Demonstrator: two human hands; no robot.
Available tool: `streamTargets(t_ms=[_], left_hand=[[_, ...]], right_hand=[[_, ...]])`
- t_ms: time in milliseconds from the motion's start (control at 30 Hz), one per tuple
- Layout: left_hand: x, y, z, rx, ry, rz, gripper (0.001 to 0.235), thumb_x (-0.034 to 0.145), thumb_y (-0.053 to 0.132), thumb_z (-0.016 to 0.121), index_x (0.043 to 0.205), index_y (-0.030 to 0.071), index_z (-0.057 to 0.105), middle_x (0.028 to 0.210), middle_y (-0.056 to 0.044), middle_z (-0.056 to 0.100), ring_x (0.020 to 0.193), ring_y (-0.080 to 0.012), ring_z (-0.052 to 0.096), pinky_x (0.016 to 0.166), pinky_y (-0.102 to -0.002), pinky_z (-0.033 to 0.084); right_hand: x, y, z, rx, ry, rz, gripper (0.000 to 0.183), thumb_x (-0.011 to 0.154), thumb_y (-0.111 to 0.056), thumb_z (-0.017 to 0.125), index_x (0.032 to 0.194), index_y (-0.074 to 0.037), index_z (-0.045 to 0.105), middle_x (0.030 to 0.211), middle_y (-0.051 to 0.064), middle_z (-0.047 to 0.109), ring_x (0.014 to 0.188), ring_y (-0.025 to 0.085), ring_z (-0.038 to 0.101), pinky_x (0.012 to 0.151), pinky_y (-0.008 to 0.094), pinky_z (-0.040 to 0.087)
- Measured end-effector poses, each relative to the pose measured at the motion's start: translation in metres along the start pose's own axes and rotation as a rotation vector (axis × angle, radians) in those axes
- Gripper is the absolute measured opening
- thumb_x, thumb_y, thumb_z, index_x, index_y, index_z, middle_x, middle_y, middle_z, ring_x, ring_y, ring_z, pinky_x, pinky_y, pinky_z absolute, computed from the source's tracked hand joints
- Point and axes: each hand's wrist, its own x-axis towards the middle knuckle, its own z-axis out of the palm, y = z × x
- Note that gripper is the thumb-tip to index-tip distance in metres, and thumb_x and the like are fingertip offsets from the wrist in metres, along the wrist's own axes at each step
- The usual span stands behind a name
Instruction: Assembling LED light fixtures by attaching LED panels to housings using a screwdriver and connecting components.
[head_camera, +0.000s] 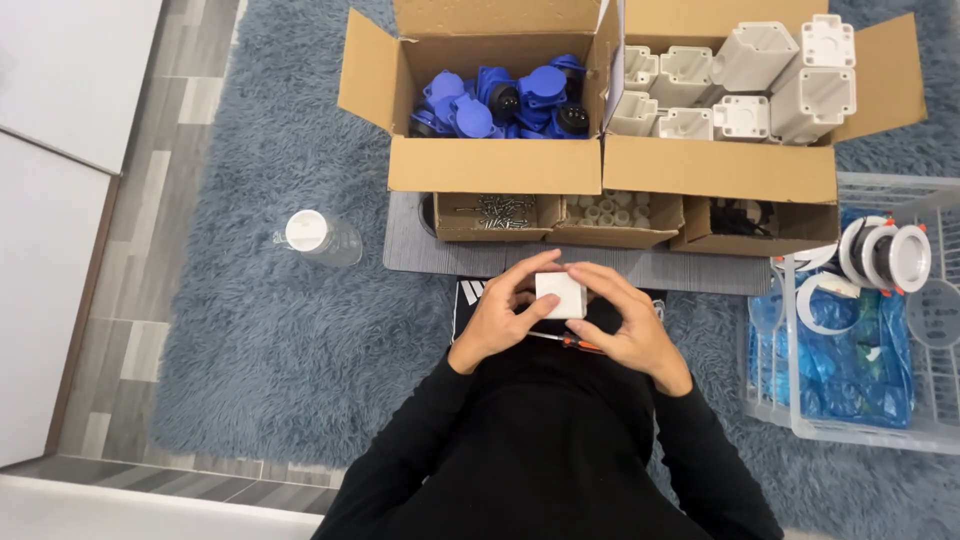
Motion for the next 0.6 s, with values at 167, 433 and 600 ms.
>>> streamTargets(t_ms=[167,433,600], left_hand=[[0.004,0.013,0.002,0.096,0.055,0.167,0.049,0.091,0.017,0.092,0.136,0.009,0.076,0.141,-0.012,0.068,0.122,-0.0264,0.073,0.097,-0.039,0.063],[0.001,0.016,0.008,0.071,0.061,0.2,0.081,0.078,0.016,0.101,0.15,0.008,0.066,0.15,-0.014,0.059,0.13,-0.0292,0.067,0.106,-0.041,0.061],[-0.006,-0.001,0.01,-0.079,0.012,0.033,0.078,0.093,0.013,0.089,0.162,0.004,0.054,0.131,-0.019,0.067,0.081,-0.0135,0.071,0.066,-0.025,0.065]], right_hand=[[-0.002,0.004,0.003,0.076,-0.028,0.07,0.079,0.093,-0.034,0.08,0.161,-0.004,0.051,0.163,0.024,0.051,0.125,0.037,0.068,0.093,0.045,0.062],[-0.003,0.01,0.005,0.236,0.009,0.194,0.063,0.097,-0.006,0.073,0.155,0.005,0.053,0.155,0.026,0.054,0.111,0.036,0.076,0.084,0.044,0.067],[-0.002,0.0,0.002,0.189,0.02,0.1,0.076,0.089,-0.003,0.082,0.157,0.0,0.05,0.162,0.023,0.052,0.135,0.035,0.066,0.101,0.045,0.059]])
